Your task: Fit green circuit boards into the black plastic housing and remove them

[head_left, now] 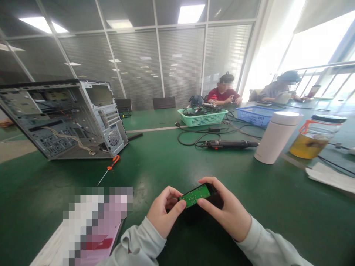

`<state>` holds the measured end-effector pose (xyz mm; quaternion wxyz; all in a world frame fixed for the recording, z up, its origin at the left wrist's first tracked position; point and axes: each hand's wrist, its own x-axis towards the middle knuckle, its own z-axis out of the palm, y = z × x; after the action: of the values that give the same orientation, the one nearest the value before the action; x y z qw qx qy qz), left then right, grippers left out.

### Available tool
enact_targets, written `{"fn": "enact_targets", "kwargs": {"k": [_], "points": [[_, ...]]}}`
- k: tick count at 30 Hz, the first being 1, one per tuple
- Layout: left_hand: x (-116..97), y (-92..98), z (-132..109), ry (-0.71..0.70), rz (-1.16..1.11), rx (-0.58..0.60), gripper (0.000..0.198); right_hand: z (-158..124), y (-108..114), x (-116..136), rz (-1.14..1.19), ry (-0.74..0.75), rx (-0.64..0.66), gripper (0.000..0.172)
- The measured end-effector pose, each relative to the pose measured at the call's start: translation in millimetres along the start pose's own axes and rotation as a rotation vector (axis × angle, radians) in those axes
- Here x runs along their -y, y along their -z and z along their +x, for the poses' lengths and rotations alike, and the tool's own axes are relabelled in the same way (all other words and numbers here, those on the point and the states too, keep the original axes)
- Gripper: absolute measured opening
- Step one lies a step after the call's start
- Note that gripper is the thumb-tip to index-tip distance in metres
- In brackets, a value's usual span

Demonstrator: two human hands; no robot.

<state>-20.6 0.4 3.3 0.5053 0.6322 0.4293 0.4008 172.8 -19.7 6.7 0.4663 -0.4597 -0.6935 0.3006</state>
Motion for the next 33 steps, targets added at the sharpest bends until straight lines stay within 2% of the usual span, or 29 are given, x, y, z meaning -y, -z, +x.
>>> {"fn": "enact_targets", "kwargs": {"k": [4,8,10,15,21,25,30,33], "points": [[-1,-0.6,1,0.003,-0.071,-0.043,0.023,0,-1,1,0.012,-0.048,0.010,0.040],[-1,1.1,2,0.056,-0.074,-0.003,0.019,1,-3,6,0.053,-0.143,0.034,0.046],[-2,1.2,0,0.040,-0.021,-0.005,0.016,2,-2,9,0.070,-0.185,0.047,0.049],[-5,-0.1,-5,-0.065,0.230,-0.019,0.035,2,-1,13,0.094,-0.247,0.067,0.054],[-6,-0.8,-3,-0.120,0.484,0.088,0.042,2,-2,8,0.063,-0.251,0.040,0.056],[-7,-0.4,-2,-0.090,0.507,0.058,0.043,1,-3,7,0.059,-0.264,0.075,0.057],[-13,-2.4,-5,-0.115,0.553,0.124,0.038,1,-2,7,0.035,-0.237,0.050,0.054],[-14,-4.3,-6,-0.097,0.540,0.078,0.038,2,0,10,0.044,-0.268,0.108,0.057]]}}
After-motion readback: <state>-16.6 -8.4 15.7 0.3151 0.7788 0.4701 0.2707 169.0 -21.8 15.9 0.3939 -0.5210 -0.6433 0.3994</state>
